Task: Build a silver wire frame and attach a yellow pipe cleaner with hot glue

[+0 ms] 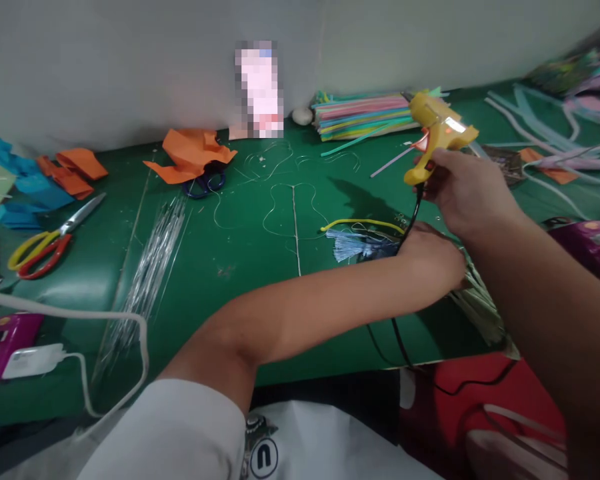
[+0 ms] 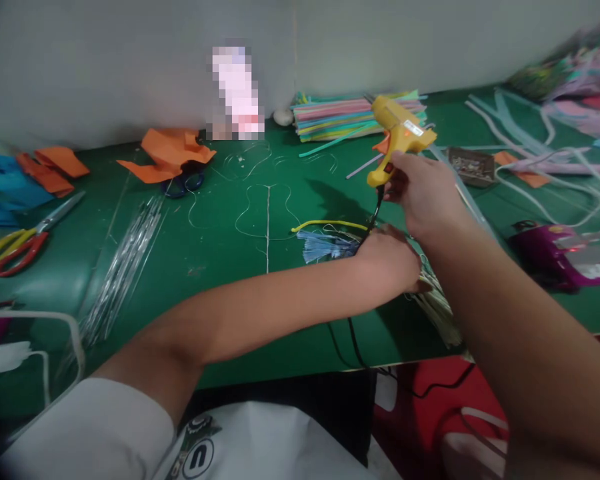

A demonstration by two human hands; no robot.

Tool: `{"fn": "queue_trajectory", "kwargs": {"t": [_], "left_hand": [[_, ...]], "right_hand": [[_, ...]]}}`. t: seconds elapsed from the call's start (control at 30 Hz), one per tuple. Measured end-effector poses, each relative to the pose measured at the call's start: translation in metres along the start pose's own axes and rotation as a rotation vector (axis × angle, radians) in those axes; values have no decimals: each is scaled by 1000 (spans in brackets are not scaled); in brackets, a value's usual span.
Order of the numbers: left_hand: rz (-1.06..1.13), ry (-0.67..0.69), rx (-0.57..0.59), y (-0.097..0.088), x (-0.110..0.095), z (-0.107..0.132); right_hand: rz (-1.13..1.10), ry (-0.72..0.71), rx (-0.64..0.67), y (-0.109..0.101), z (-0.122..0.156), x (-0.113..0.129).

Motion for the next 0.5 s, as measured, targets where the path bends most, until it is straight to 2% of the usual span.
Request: {"fn": "queue_trajectory", "kwargs": {"t": [0.07, 0.13, 0.2, 0.23, 0.33, 0.43, 0.5], "left_hand": [[-31, 122, -62, -12, -13, 23], [-95, 293, -208, -33, -28, 51], [-66, 389, -305, -49, -32, 81], [-58, 426, -304, -53, -32, 94], [-57, 496, -352, -62, -22, 125], [-91, 502, -413, -65, -3, 140], [-120, 493, -433, -64, 10, 145]], "right_hand": [[30, 8, -19, -5, -2, -4], [84, 22, -22, -10, -3, -9], [162, 40, -5, -15, -2, -16], [209, 51, 12, -17, 0, -21], [357, 74, 66, -22, 3, -39], [490, 54, 119, -24, 3, -53], [530, -22, 170, -19, 2, -52]]}}
Point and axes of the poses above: each hand's wrist, its own z-axis away from the middle knuckle, its own y-axis out of the palm, x = y × z, the point moved 9 cm from there along -z, towards the middle knuckle, and after that the axes turned 8 degrees about -x, right-handed, at the moved point
